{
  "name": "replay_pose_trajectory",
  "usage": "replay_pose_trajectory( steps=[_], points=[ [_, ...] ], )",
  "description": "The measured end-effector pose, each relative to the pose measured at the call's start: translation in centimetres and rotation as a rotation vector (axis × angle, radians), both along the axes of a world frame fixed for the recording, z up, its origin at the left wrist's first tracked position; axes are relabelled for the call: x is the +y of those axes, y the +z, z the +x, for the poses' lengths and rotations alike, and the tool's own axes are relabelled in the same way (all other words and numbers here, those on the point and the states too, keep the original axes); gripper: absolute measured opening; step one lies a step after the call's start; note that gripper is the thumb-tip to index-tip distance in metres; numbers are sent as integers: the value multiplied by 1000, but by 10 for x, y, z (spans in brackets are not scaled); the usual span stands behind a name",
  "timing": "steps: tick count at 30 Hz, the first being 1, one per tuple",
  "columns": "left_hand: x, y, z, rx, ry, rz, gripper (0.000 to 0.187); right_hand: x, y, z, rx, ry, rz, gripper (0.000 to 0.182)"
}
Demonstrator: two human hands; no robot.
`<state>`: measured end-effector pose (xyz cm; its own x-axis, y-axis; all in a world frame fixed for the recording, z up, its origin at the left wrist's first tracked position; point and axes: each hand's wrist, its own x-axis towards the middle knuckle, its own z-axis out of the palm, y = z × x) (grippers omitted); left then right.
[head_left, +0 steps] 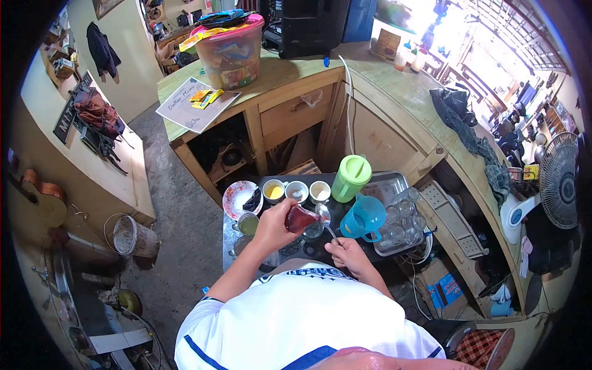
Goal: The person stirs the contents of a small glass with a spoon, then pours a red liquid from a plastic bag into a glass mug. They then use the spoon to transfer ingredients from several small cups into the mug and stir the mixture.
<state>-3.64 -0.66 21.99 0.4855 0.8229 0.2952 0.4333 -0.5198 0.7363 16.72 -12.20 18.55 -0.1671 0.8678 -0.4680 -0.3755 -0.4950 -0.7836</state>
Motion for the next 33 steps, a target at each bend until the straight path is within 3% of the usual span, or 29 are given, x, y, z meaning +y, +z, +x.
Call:
replay_pose_trajectory(
  steps=[33],
  points=[
    [1, -1, 1, 20, 14, 12, 54, 2, -2, 3, 125, 1, -23, 34]
  ],
)
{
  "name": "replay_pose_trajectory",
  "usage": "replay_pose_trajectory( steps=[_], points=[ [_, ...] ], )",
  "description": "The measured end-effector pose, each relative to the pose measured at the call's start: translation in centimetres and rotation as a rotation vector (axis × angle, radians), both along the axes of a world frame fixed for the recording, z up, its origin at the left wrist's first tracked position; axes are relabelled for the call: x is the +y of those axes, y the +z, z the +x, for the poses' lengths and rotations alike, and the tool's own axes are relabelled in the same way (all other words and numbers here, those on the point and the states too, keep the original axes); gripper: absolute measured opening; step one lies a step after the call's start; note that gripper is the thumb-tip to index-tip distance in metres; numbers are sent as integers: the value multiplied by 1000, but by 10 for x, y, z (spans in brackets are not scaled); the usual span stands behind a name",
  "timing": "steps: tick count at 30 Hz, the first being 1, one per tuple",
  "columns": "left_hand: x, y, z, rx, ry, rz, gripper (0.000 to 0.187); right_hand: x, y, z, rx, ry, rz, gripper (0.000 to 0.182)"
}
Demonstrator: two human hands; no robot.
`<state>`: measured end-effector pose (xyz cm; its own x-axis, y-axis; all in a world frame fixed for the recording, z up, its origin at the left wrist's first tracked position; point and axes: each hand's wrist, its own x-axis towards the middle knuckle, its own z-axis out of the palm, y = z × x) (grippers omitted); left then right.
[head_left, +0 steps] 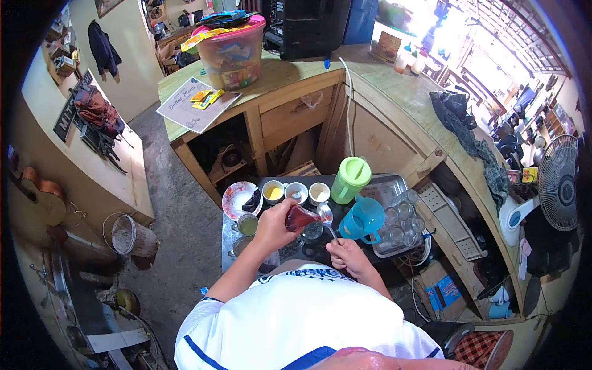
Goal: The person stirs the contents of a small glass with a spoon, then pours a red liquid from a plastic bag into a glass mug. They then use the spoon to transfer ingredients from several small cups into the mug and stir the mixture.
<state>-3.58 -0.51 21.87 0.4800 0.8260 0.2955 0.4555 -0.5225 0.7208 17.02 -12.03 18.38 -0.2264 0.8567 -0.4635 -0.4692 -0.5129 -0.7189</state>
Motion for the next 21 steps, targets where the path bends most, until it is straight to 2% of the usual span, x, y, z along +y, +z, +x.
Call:
replay_pose_trajectory(
  steps=[21],
  points=[
    [12, 7, 0, 10, 30, 59, 52, -1, -1, -2, -104, 32, 25, 37]
  ],
)
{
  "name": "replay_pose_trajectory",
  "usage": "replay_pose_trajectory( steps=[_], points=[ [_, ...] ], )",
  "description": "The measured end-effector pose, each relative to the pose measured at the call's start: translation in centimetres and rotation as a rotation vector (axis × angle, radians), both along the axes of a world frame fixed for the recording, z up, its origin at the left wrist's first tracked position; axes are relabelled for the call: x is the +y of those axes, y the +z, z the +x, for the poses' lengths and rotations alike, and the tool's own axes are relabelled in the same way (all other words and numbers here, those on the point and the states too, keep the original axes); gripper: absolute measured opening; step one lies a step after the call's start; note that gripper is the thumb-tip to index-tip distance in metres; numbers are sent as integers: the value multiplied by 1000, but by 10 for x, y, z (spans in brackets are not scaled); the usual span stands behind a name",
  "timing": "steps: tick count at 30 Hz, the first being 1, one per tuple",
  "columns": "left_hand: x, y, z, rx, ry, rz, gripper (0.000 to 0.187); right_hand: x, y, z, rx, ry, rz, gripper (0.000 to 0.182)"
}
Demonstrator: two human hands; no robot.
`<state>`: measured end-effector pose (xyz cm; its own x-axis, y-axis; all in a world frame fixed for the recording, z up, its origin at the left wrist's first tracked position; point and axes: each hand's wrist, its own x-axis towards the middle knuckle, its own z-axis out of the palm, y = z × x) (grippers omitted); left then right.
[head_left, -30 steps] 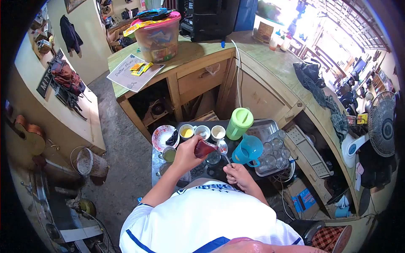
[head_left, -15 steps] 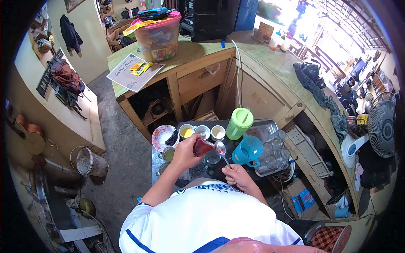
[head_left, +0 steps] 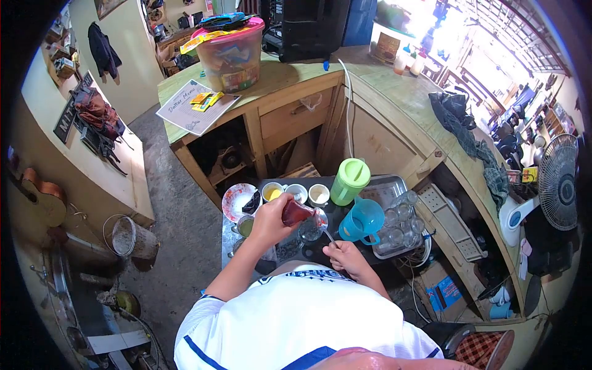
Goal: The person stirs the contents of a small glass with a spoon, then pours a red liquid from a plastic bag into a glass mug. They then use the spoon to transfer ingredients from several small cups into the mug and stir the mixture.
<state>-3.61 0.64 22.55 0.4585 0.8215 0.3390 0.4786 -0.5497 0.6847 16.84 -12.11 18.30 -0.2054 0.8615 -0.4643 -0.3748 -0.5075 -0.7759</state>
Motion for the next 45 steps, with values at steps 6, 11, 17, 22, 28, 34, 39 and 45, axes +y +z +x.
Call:
replay_pose_trajectory(
  steps=[6, 11, 17, 22, 28, 34, 39, 45],
  points=[
    [-1, -2, 0, 16, 38, 9, 53, -1, 1, 4, 5, 14, -5, 35],
    [-3, 2, 0, -23, 36, -43, 51, -1, -1, 4, 47, 6, -6, 34],
    [-7, 5, 2, -58, 64, -53, 51, 0, 3, 5, 68, -19, -33, 33],
    [-11, 4, 3, -89, 23, -79, 51, -2, 1, 3, 100, -8, -25, 32],
    [-9, 4, 2, -76, 70, -71, 51, -2, 2, 4, 96, 3, -24, 31],
    [-2, 5, -2, -114, 57, -45, 51, -2, -1, 2, 96, 42, 2, 33],
    [0, 2, -3, -28, 40, -15, 49, -2, -4, 3, 96, 53, -22, 33],
    [41, -30, -30, -69, 212, 27, 42, -4, -10, 9, 6, 4, 24, 29]
  ],
)
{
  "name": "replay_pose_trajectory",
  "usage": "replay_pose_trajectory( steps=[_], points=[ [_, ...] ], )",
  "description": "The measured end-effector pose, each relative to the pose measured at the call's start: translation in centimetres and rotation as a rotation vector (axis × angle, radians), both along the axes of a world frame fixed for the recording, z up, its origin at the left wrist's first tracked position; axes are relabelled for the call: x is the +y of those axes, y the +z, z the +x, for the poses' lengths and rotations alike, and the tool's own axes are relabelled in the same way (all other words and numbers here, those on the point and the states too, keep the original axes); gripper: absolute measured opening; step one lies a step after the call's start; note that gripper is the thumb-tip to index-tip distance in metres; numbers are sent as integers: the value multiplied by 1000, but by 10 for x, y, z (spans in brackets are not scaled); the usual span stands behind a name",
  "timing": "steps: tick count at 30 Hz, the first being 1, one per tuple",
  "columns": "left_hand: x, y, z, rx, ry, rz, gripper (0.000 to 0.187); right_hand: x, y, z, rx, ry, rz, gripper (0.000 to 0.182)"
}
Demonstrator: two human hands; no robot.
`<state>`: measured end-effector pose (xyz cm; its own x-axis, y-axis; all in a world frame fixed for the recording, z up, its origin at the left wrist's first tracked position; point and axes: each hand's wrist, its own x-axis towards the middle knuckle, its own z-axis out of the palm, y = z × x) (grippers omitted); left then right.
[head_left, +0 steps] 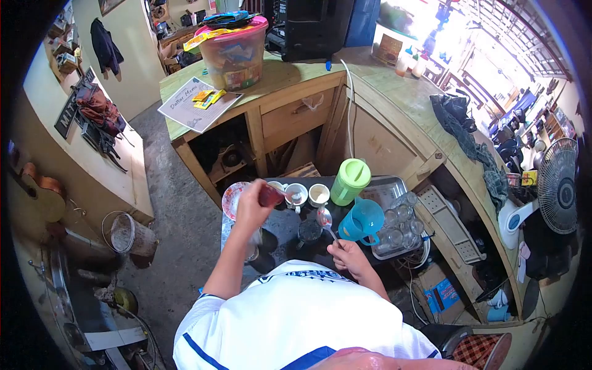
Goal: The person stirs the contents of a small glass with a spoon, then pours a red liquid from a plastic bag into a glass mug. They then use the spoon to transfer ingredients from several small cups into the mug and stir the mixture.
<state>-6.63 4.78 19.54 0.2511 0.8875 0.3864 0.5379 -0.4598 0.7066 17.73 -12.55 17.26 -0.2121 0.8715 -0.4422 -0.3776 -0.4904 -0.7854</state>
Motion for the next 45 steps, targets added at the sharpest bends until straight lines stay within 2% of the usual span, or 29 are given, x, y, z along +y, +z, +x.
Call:
replay_pose_trajectory(
  steps=[1, 3, 5, 7, 8, 11, 13, 15, 17, 19, 20, 23, 25, 26, 27, 29, 30, 32, 33, 36, 40, 42, 43, 45],
  points=[
    [13, -9, -8, 2, 77, 135, 41, 0, -1, 0, -32, -48, 7, 25],
    [36, -31, -23, -28, 194, 160, 40, -1, -3, 0, -60, -96, 15, 23],
    [49, -44, -37, 185, 382, 184, 43, -1, -6, 2, -104, -178, -24, 19],
    [69, -71, -52, 172, 403, 6, 44, -1, -6, 6, -91, -177, -39, 20],
    [79, -86, -63, 158, 315, -118, 47, -1, -6, 7, -80, -176, -57, 20],
    [93, -129, -74, 223, 366, -141, 49, -2, -9, 8, -95, -226, -39, 19],
    [73, -102, -58, 273, 372, -66, 46, -1, -14, 13, -107, -252, -40, 19],
    [54, -79, -41, 163, 172, -21, 42, -2, -33, 20, -118, -276, -47, 18],
    [28, -59, -23, 158, -82, -440, 45, -1, -62, 25, -792, -306, 277, 14],
    [-7, -48, -1, 102, -221, -864, 51, -2, -62, 24, -874, -344, 313, 12],
    [-22, -68, 9, 192, -257, -827, 54, -2, -61, 25, -957, -377, 356, 12],
    [-61, -122, 30, 373, -366, -714, 60, -2, -41, 26, -969, -339, 338, 13],
    [-73, -150, 44, 322, -373, -854, 61, 1, -50, 27, -945, -374, 353, 12],
    [-79, -173, 48, 273, -318, -782, 54, 0, -53, 27, -922, -407, 366, 12],
    [-76, -174, 50, 272, -321, -783, 54, 0, -47, 25, -924, -409, 363, 12],
    [-71, -176, 52, 197, -281, -910, 43, 0, -31, 22, -822, -431, 326, 12],
    [-74, -172, 53, 133, -240, -792, 36, 1, -34, 23, -824, -429, 330, 12],
    [-71, -164, 56, 108, -200, -695, 36, 3, -43, 26, -646, -587, 286, 10],
    [-70, -158, 57, 88, -162, -606, 37, 3, -45, 27, -646, -590, 287, 10],
    [-65, -138, 59, 83, -213, -495, 39, 5, -39, 30, -396, -808, 302, 9],
    [-66, -83, 59, -31, -281, -392, 36, 5, -24, 39, -207, -837, 256, 14],
    [-66, -58, 59, -97, -309, -233, 34, 6, -13, 39, -163, -854, 283, 14],
    [-66, -45, 59, -97, -307, -232, 34, 6, -4, 38, -121, -874, 310, 14],
    [-66, -23, 57, -89, -308, -23, 30, 8, 9, 39, -81, -866, 328, 13]
  ],
)
